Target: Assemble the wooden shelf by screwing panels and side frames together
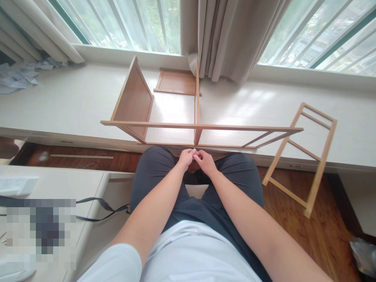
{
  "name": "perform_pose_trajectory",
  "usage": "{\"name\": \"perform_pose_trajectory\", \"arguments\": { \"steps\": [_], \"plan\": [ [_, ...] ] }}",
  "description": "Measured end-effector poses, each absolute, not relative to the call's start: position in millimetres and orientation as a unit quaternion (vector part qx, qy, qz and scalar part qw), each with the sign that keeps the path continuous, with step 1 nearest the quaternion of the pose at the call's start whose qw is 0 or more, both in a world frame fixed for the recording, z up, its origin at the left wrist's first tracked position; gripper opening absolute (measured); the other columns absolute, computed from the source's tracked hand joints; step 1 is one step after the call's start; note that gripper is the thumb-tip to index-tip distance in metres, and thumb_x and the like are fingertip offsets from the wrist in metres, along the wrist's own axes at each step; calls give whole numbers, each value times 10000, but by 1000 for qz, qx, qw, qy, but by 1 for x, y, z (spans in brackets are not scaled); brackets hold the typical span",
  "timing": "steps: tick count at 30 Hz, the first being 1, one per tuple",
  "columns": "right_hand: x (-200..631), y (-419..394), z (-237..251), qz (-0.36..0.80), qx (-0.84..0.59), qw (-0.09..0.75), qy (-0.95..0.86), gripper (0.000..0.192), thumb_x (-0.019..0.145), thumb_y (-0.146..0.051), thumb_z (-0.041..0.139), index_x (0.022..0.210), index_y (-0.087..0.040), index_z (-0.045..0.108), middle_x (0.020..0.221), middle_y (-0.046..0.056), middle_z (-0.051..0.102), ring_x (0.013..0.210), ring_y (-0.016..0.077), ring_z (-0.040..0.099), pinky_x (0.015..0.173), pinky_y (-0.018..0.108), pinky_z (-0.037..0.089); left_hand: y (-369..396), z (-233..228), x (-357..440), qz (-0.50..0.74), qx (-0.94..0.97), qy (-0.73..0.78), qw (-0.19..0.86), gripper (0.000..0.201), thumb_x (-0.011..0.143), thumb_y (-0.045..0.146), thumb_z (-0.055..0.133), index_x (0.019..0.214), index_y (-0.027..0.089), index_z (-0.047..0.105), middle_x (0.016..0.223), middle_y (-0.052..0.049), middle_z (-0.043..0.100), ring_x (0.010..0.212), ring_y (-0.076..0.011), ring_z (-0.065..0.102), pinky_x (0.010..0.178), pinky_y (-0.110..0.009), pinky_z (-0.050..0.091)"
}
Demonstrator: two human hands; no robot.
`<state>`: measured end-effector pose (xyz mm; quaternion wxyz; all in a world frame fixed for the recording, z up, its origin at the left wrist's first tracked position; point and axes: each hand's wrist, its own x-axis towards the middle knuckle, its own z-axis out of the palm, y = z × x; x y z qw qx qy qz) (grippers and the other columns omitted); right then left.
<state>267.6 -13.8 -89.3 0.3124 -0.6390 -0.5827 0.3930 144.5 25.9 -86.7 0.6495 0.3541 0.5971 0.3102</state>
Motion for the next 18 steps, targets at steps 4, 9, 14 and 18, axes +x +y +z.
{"name": "perform_pose_trajectory", "arguments": {
  "steps": [4,9,14,18],
  "plan": [
    [267,-14,-90,390,-637,316,-585,210,848,-391,581,727,-221,556,623,-32,577,594,151,523,618,258,379,26,-86,144,311,357,596,648,272,846,329,652,662,130,658,567,-19,591,509,-95,474,512,-209,346],
    [267,-14,-91,392,-636,313,-587,213,840,-389,590,718,-219,551,617,-36,566,590,144,515,617,255,373,26,-84,144,316,365,586,651,283,836,340,657,642,134,646,550,-8,568,496,-88,456,508,-210,339],
    [267,-13,-91,393,-641,302,-586,223,840,-404,590,724,-217,554,621,-35,571,588,145,514,611,255,368,27,-82,143,312,365,591,648,279,822,356,670,655,132,659,559,-10,573,512,-93,465,503,-211,336],
    [267,-13,-91,398,-646,297,-580,254,852,-440,579,733,-216,565,630,-23,596,599,154,530,618,258,378,27,-81,142,305,366,596,646,262,824,347,672,674,133,671,600,-23,605,549,-100,494,521,-211,353]
  ]
}}
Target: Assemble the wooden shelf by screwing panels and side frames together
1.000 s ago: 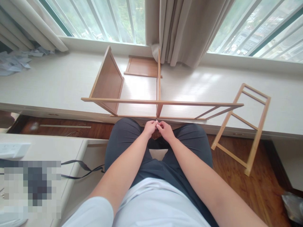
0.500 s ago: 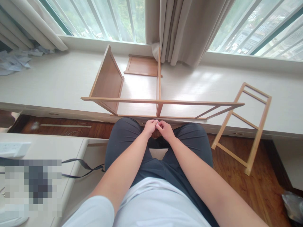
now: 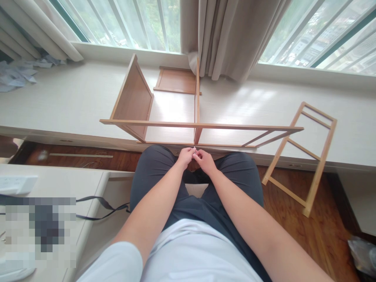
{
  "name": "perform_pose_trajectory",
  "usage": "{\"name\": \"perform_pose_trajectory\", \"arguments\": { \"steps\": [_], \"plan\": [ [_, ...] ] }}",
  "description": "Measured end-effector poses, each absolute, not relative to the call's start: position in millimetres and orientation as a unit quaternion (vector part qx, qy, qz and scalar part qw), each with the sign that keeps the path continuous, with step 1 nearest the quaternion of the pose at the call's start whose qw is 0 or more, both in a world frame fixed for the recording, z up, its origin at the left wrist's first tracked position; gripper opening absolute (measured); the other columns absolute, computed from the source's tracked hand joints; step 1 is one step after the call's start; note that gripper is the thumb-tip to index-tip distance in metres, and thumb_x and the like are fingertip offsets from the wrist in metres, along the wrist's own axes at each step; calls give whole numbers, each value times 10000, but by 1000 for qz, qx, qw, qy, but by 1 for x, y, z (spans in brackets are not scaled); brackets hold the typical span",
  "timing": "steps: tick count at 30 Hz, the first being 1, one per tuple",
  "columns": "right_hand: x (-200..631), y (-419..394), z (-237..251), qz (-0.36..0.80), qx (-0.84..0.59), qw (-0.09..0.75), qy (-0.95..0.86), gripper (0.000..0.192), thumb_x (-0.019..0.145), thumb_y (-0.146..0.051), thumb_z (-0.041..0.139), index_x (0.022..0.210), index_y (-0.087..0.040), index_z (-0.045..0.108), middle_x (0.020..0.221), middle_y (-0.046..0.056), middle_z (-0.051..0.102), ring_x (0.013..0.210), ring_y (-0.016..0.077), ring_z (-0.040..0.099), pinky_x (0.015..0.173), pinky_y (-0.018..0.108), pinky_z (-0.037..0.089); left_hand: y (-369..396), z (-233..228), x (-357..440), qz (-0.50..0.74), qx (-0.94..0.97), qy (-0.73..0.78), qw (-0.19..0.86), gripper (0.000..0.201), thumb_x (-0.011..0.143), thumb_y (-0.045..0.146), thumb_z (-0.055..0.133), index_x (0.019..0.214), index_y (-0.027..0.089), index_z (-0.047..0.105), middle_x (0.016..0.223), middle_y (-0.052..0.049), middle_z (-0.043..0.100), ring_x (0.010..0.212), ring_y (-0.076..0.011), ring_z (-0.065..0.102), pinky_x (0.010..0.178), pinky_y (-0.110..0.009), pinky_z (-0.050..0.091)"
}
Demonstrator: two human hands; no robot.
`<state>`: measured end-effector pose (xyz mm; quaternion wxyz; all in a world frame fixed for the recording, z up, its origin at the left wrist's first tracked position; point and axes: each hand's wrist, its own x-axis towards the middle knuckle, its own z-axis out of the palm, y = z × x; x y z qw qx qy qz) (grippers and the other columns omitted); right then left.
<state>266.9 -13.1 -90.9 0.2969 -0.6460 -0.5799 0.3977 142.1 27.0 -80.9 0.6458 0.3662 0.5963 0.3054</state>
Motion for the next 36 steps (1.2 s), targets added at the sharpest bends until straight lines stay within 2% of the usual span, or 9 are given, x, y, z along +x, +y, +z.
{"name": "perform_pose_trajectory", "arguments": {
  "steps": [15,36],
  "plan": [
    [269,-10,-93,409,-666,270,-562,260,926,-394,475,802,-214,617,643,-15,627,644,161,560,626,253,367,30,-93,140,300,374,603,637,292,811,414,677,722,136,669,635,-20,584,527,-92,475,467,-200,300],
    [269,-11,-98,469,-639,255,-554,276,954,-334,389,816,-216,599,583,-29,604,545,138,552,577,240,384,28,-85,142,294,362,618,633,284,805,389,696,675,142,643,608,-13,575,502,-87,469,446,-199,297]
  ]
}}
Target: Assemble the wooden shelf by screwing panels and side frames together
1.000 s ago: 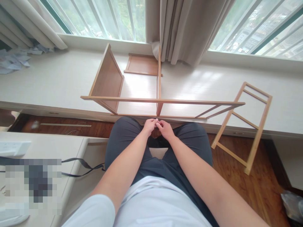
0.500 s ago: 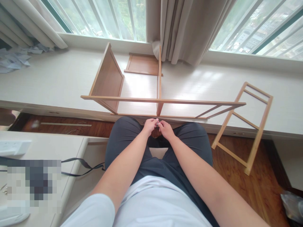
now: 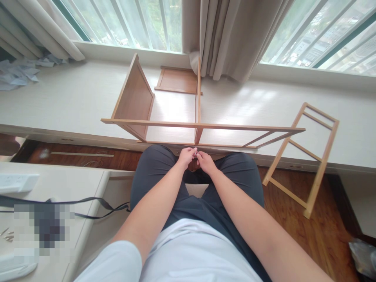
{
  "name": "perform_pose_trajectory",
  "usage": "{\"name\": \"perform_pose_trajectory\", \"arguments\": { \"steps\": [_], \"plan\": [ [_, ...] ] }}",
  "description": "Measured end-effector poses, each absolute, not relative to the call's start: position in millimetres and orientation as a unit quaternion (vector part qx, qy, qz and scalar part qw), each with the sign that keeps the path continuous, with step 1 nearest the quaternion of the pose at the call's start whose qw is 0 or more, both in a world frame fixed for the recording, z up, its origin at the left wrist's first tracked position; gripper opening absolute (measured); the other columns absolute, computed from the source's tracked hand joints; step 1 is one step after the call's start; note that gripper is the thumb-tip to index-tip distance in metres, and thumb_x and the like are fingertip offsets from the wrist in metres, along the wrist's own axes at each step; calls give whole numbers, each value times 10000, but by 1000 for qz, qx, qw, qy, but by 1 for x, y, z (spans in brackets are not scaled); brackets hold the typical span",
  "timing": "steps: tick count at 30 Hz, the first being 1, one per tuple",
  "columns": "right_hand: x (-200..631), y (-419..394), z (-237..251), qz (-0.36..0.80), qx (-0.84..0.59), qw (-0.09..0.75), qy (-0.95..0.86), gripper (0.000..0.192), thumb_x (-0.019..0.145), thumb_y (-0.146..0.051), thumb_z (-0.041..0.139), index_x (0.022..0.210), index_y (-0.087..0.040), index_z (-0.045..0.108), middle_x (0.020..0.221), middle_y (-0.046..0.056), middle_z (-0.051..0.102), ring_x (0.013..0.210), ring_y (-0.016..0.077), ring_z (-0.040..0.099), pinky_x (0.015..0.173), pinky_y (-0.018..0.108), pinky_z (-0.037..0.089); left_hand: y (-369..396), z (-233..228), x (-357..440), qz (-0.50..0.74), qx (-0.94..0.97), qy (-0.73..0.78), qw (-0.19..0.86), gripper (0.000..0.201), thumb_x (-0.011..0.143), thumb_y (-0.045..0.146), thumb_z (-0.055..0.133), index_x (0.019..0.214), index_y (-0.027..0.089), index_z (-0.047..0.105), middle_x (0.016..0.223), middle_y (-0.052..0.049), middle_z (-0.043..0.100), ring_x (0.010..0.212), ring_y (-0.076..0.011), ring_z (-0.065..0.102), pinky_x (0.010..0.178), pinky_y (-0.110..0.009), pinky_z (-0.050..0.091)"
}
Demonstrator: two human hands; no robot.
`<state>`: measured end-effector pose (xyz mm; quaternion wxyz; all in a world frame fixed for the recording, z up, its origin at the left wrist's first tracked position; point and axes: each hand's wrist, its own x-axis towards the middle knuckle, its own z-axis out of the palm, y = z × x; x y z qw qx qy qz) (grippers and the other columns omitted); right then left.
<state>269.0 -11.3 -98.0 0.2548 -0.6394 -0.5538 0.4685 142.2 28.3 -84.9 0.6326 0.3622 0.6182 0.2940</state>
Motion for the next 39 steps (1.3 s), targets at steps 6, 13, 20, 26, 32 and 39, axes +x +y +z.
{"name": "perform_pose_trajectory", "arguments": {
  "steps": [6,13,20,26,32,39],
  "plan": [
    [269,-11,-93,464,-648,261,-545,295,950,-405,411,824,-217,601,593,-24,607,561,148,555,573,244,374,26,-83,142,302,364,608,637,268,830,337,681,660,135,637,591,-12,575,505,-85,471,457,-196,307],
    [268,-11,-91,401,-670,273,-562,311,860,-491,543,714,-217,560,643,-14,601,623,163,537,615,262,377,25,-84,142,315,370,596,639,260,843,320,672,669,128,674,558,-15,581,516,-91,479,521,-206,368],
    [267,-11,-91,384,-667,287,-571,267,813,-451,590,694,-220,527,644,-24,576,610,152,509,612,259,365,26,-83,142,314,379,594,637,248,862,293,627,684,130,684,547,-10,572,500,-90,461,510,-210,357],
    [267,-11,-91,385,-665,282,-575,273,821,-452,576,688,-220,518,634,-22,572,604,153,500,616,261,363,26,-84,142,308,389,591,636,249,857,307,625,691,129,675,570,-18,583,507,-92,469,493,-203,342],
    [268,-10,-91,388,-660,285,-577,266,826,-441,582,689,-219,526,633,-24,565,599,151,495,612,261,360,27,-87,142,308,392,588,637,255,849,321,628,688,127,666,552,-13,571,494,-89,456,488,-202,333],
    [267,-10,-92,390,-653,295,-578,266,834,-436,583,694,-214,539,618,-28,547,599,148,488,602,255,347,29,-84,142,307,374,592,645,252,865,259,613,652,130,654,523,2,552,492,-86,450,514,-206,342]
  ]
}}
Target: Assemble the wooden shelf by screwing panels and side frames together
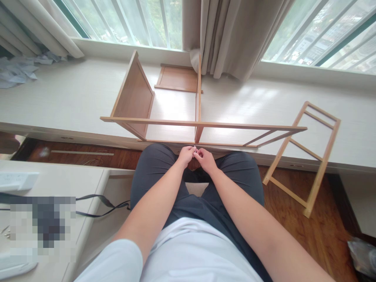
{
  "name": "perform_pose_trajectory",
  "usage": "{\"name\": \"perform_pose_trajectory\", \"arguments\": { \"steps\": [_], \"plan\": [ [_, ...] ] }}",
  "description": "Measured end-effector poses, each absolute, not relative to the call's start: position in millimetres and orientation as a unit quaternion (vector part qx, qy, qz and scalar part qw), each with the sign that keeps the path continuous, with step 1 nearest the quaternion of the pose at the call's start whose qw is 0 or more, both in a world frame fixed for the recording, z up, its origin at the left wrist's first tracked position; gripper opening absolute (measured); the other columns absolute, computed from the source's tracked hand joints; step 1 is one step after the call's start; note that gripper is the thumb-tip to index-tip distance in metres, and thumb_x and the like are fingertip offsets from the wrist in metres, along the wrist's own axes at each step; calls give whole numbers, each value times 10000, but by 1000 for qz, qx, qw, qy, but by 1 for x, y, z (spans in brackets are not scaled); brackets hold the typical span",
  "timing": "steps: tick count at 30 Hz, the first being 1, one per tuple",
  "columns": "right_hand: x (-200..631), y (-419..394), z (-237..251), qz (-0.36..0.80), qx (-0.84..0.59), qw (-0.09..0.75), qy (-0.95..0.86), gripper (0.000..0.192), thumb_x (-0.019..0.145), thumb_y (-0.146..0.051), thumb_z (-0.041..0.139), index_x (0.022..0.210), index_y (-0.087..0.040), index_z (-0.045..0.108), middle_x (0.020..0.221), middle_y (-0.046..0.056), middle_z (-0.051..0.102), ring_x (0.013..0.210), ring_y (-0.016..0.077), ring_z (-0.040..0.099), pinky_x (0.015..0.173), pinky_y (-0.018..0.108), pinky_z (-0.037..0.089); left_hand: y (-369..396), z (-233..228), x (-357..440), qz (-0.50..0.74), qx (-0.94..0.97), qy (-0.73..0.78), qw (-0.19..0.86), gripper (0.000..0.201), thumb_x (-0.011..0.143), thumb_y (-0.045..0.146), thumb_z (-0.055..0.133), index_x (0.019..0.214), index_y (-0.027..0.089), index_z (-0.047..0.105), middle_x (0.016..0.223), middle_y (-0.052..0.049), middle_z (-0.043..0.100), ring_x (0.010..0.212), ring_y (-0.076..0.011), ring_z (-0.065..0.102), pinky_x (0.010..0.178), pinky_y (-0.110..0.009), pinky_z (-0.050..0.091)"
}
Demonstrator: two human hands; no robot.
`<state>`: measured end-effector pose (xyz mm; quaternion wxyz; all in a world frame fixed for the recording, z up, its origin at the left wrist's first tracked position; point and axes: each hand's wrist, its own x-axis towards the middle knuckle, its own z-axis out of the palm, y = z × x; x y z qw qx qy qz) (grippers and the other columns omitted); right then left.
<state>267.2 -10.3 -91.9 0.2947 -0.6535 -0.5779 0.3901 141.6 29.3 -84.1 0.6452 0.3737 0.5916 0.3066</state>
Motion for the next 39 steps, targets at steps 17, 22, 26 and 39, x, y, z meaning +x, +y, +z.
{"name": "perform_pose_trajectory", "arguments": {
  "steps": [17,22,26,39],
  "plan": [
    [268,-11,-90,399,-646,303,-576,267,862,-436,576,715,-214,552,622,-29,561,595,148,507,601,259,352,28,-84,142,316,377,584,645,251,854,285,631,663,125,658,546,-11,572,507,-91,463,509,-207,344],
    [267,-11,-89,397,-645,304,-578,271,860,-435,576,704,-216,541,616,-30,553,590,149,499,601,260,349,28,-85,141,325,381,575,647,270,846,310,648,646,129,642,521,4,540,498,-85,448,517,-209,347],
    [267,-11,-88,397,-646,304,-577,266,859,-433,574,706,-218,541,615,-31,556,591,150,501,602,259,349,28,-87,142,335,378,569,649,287,834,343,668,644,131,633,504,15,514,483,-78,427,512,-205,344],
    [267,-10,-89,399,-639,312,-579,268,861,-443,563,715,-219,545,628,-23,584,601,158,527,617,266,371,27,-86,142,342,376,570,645,307,829,365,675,632,132,634,497,9,515,490,-85,438,514,-208,351]
  ]
}}
